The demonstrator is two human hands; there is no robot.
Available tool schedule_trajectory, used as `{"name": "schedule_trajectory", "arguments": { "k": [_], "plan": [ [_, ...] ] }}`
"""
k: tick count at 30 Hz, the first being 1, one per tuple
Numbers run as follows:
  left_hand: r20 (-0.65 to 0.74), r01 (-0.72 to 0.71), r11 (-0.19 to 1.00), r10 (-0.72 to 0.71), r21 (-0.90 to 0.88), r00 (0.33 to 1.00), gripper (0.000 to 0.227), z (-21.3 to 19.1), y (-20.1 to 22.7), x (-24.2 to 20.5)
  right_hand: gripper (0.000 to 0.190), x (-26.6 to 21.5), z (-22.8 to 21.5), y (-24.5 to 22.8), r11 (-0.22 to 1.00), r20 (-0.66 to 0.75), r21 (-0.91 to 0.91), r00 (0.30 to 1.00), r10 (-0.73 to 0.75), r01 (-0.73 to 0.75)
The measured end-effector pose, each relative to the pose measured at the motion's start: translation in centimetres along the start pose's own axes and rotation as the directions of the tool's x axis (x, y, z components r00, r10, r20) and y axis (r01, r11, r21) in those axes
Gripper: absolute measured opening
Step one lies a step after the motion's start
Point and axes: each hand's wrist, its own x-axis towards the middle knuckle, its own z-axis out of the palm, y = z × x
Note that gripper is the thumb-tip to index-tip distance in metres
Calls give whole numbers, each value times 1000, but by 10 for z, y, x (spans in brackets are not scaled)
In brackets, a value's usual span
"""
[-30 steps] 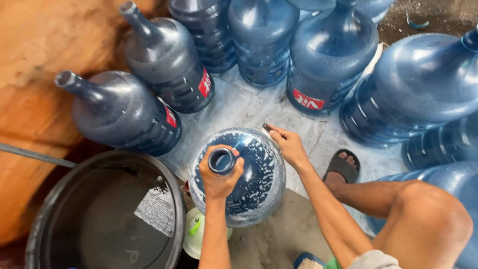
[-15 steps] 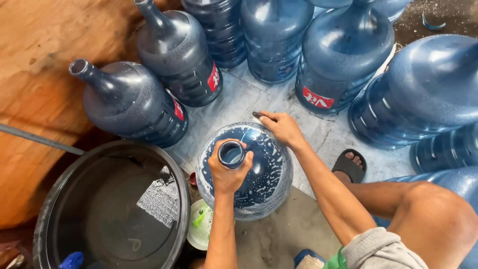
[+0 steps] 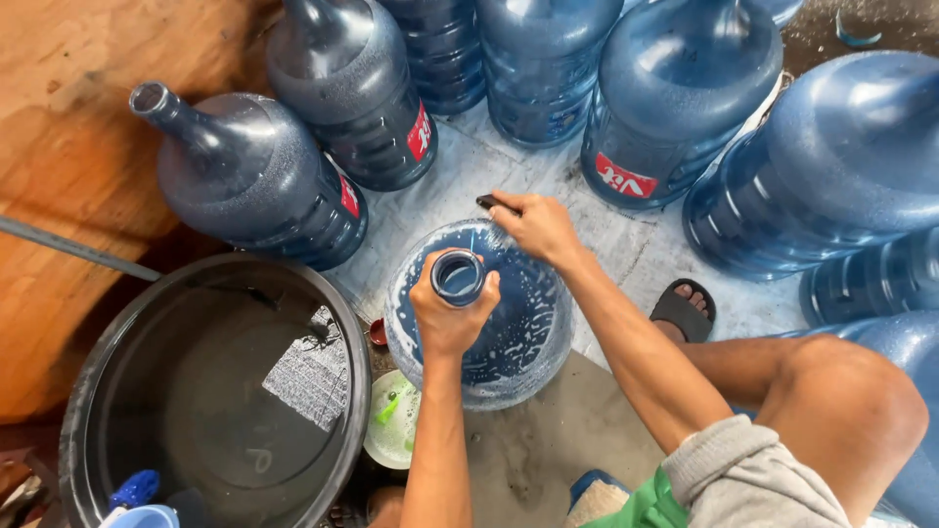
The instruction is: The person scrubs the exterior of a large blue water jug using a soapy sponge. They rotate the jug to clean different sides, repeatedly dipping the sponge into a small bucket of soapy water to maintain lather.
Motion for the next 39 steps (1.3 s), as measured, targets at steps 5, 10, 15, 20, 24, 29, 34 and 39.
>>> {"name": "schedule_trajectory", "arguments": {
  "k": [5, 10, 15, 20, 24, 29, 34, 39],
  "plan": [
    [-34, -4, 999, 5, 40, 999, 29, -3, 1, 0, 41, -23, -1, 4, 966, -58, -47, 964, -258, 256],
    [-39, -25, 999, 27, 37, 999, 29, -2, 2, 3, 40, -54, -10, 0, 956, -146, -139, 949, -279, 259],
    [-34, -39, 997, 41, 63, 999, 32, 2, -7, 1, 39, -47, -4, 38, 993, -258, -21, 959, -115, 114],
    [-61, -30, 996, 36, 84, 997, 33, 2, -9, -1, 43, -84, -6, 28, 977, -279, -68, 936, -215, 204],
    [-64, -47, 995, 54, 92, 996, 33, -1, 4, -2, 41, -98, -15, 28, 977, -370, -49, 905, -211, 208],
    [-62, -24, 992, 32, 124, 998, 36, 1, -6, -6, 43, -127, -1, 38, 949, -427, 16, 860, -280, 316],
    [-69, -18, 994, 26, 110, 997, 34, 3, -10, -5, 48, -155, 17, 31, 887, -398, -134, 795, -457, 442],
    [-61, -2, 996, 8, 90, 998, 34, 3, -7, -9, 39, -149, 4, 34, 929, -524, -58, 781, -340, 365]
  ]
}}
